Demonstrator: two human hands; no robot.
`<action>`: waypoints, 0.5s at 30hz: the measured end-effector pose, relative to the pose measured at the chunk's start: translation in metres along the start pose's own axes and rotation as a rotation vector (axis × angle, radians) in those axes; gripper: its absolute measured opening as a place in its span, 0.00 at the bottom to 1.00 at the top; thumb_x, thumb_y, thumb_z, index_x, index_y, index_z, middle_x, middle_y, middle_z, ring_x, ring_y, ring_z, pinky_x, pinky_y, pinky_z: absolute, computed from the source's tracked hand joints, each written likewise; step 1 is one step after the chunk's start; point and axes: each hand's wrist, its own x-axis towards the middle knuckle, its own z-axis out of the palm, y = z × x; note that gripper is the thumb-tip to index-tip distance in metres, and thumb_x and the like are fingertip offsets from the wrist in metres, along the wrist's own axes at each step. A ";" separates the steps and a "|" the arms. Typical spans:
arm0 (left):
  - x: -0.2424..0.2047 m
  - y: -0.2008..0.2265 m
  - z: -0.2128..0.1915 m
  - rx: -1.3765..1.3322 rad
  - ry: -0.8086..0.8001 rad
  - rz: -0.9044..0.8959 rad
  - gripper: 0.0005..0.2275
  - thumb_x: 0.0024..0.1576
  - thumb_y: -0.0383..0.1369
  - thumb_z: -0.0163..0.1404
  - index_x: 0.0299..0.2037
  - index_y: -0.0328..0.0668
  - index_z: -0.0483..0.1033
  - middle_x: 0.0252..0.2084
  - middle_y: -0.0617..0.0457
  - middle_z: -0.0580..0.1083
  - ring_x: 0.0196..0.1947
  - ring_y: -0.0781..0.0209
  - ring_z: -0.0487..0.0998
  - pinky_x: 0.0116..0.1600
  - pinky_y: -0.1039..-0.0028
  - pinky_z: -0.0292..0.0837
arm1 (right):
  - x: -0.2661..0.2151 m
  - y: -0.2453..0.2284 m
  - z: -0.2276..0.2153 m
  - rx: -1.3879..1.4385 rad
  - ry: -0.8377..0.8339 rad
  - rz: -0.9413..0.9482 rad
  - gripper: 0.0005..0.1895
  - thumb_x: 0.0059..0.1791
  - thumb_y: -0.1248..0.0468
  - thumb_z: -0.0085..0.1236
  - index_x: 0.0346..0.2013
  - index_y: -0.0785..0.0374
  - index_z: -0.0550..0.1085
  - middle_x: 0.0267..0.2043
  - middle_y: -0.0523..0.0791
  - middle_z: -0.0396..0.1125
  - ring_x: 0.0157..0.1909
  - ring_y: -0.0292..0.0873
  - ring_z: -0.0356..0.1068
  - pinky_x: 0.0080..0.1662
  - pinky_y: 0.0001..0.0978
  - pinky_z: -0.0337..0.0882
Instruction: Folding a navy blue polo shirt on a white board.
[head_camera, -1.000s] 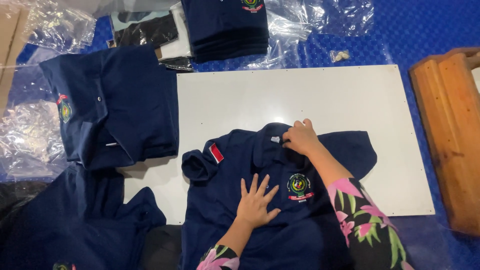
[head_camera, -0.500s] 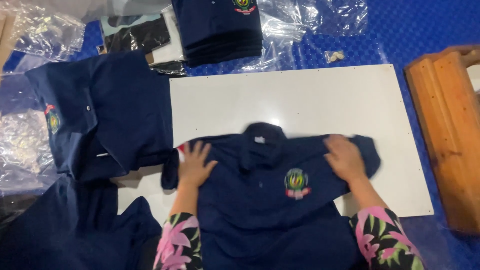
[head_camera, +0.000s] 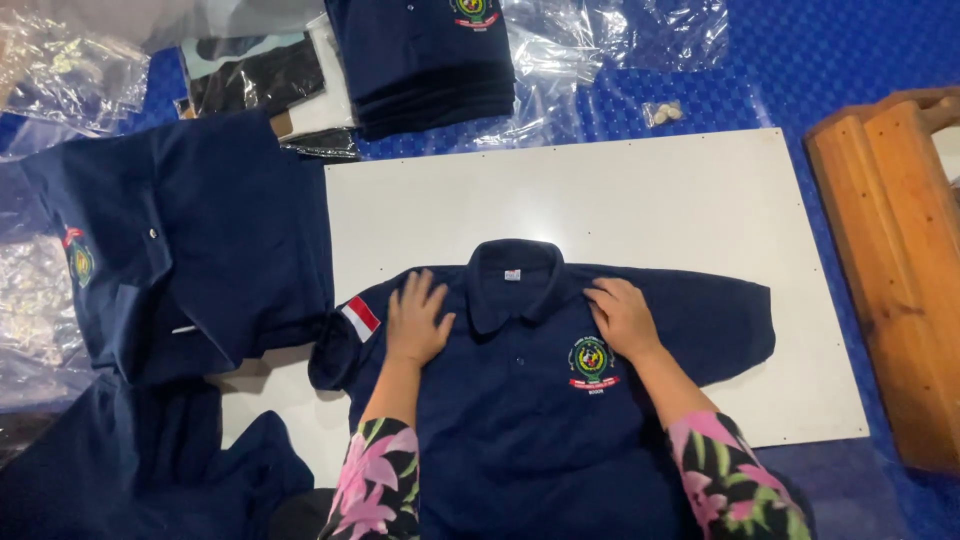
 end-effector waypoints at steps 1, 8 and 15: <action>0.004 0.000 -0.013 -0.001 0.000 0.000 0.25 0.53 0.49 0.55 0.60 0.55 0.72 0.72 0.48 0.64 0.72 0.43 0.62 0.66 0.43 0.61 | 0.001 -0.002 -0.005 0.000 -0.001 0.000 0.11 0.52 0.56 0.55 0.48 0.45 0.79 0.56 0.37 0.71 0.60 0.42 0.69 0.55 0.37 0.67; 0.041 -0.014 -0.037 -0.076 -0.297 -0.288 0.30 0.56 0.60 0.46 0.67 0.65 0.65 0.74 0.61 0.56 0.74 0.57 0.54 0.69 0.49 0.56 | 0.013 -0.012 -0.022 -0.204 -0.135 0.027 0.31 0.49 0.42 0.47 0.67 0.37 0.67 0.75 0.41 0.56 0.71 0.44 0.56 0.67 0.46 0.54; 0.049 -0.080 0.027 0.039 -0.019 -0.322 0.10 0.61 0.41 0.51 0.49 0.58 0.81 0.42 0.61 0.76 0.54 0.57 0.74 0.56 0.67 0.73 | 0.023 -0.002 -0.026 -0.057 -0.399 0.195 0.24 0.56 0.46 0.36 0.68 0.30 0.65 0.78 0.37 0.50 0.73 0.50 0.52 0.67 0.55 0.53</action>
